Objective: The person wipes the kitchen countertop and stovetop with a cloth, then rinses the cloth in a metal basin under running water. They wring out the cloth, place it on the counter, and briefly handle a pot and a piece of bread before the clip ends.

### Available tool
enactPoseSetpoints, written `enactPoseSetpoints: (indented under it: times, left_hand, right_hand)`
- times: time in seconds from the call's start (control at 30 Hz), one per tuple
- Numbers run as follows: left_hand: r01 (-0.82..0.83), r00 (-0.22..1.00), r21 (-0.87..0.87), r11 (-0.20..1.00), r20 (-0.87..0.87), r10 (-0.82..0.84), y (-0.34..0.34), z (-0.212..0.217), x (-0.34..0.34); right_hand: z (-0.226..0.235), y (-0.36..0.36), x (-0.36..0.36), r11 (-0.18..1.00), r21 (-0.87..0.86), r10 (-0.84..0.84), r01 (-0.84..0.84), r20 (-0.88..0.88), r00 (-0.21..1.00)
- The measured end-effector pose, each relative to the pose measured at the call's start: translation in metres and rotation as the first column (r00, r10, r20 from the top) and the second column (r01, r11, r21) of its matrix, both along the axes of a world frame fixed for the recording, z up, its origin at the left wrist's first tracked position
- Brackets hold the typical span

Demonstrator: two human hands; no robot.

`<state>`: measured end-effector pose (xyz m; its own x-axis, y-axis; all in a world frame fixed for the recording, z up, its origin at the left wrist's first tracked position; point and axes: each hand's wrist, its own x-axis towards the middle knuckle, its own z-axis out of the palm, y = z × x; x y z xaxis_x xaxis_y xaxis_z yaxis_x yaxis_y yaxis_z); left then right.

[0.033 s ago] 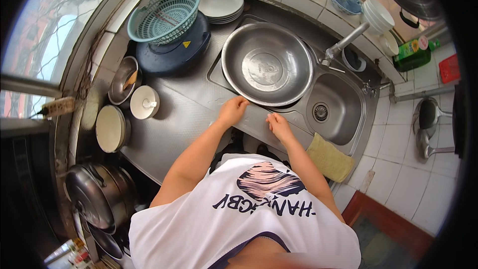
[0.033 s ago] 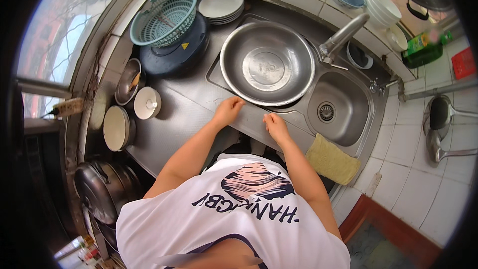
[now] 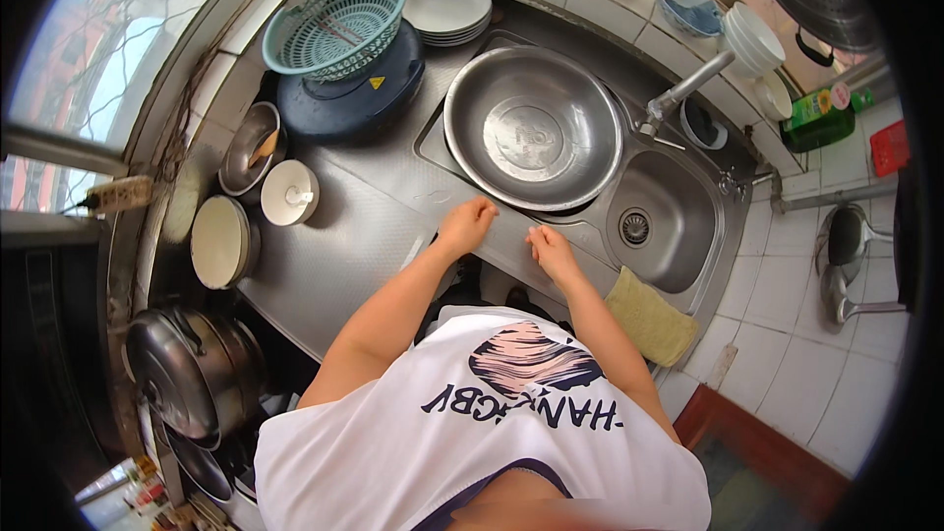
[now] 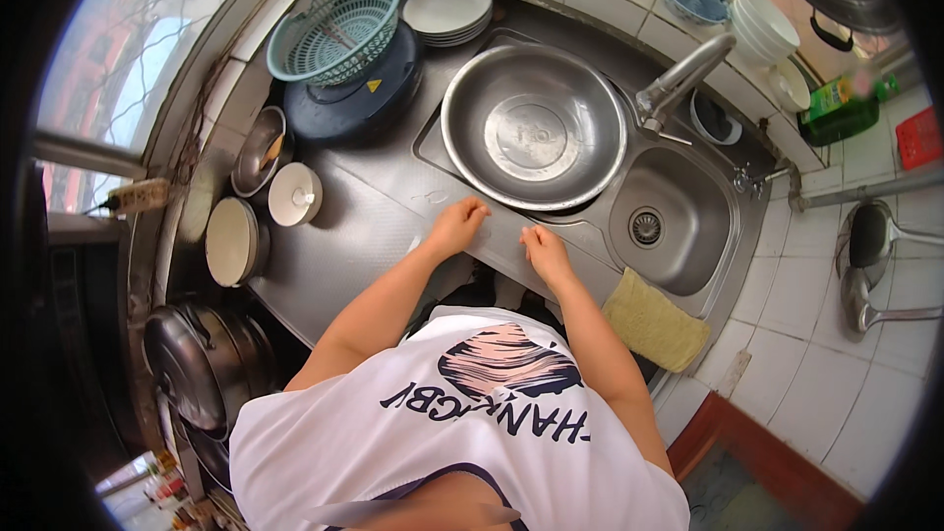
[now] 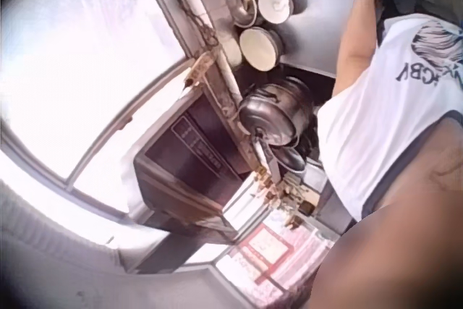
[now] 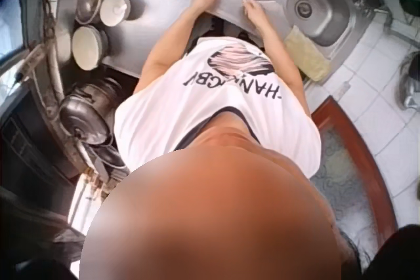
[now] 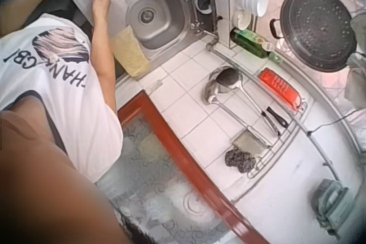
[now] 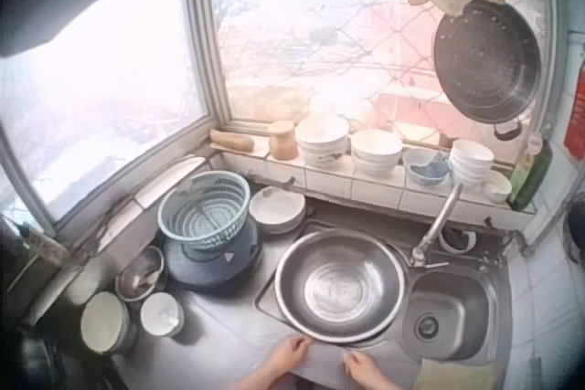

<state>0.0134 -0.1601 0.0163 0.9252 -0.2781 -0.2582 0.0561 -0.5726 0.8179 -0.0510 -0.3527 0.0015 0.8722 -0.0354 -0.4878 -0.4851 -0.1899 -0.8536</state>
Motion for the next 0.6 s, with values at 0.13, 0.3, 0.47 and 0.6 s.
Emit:
enactPoseSetpoints:
  times: [0.13, 0.3, 0.47, 0.6]
  left_hand:
    - [-0.102, 0.99, 0.097, 0.99, -0.085, 0.111, -0.006, 0.005, -0.06]
    - [-0.185, 0.962, 0.228, 0.956, -0.159, 0.224, 0.011, 0.003, -0.139]
    - [-0.456, 0.796, 0.388, 0.801, -0.225, 0.562, 0.054, -0.008, -0.239]
    - [-0.609, 0.635, 0.462, 0.645, -0.204, 0.745, 0.097, -0.046, -0.351]
  right_hand:
    - [0.021, 0.001, -0.017, 0.985, 0.068, 0.159, -0.159, -0.007, 0.987]
    - [-0.01, 0.014, -0.059, 0.943, 0.127, 0.314, -0.309, -0.022, 0.949]
    - [-0.017, 0.054, -0.097, 0.778, 0.095, 0.626, -0.621, -0.036, 0.779]
    - [-0.023, 0.097, -0.123, 0.593, -0.034, 0.804, -0.805, -0.041, 0.593]
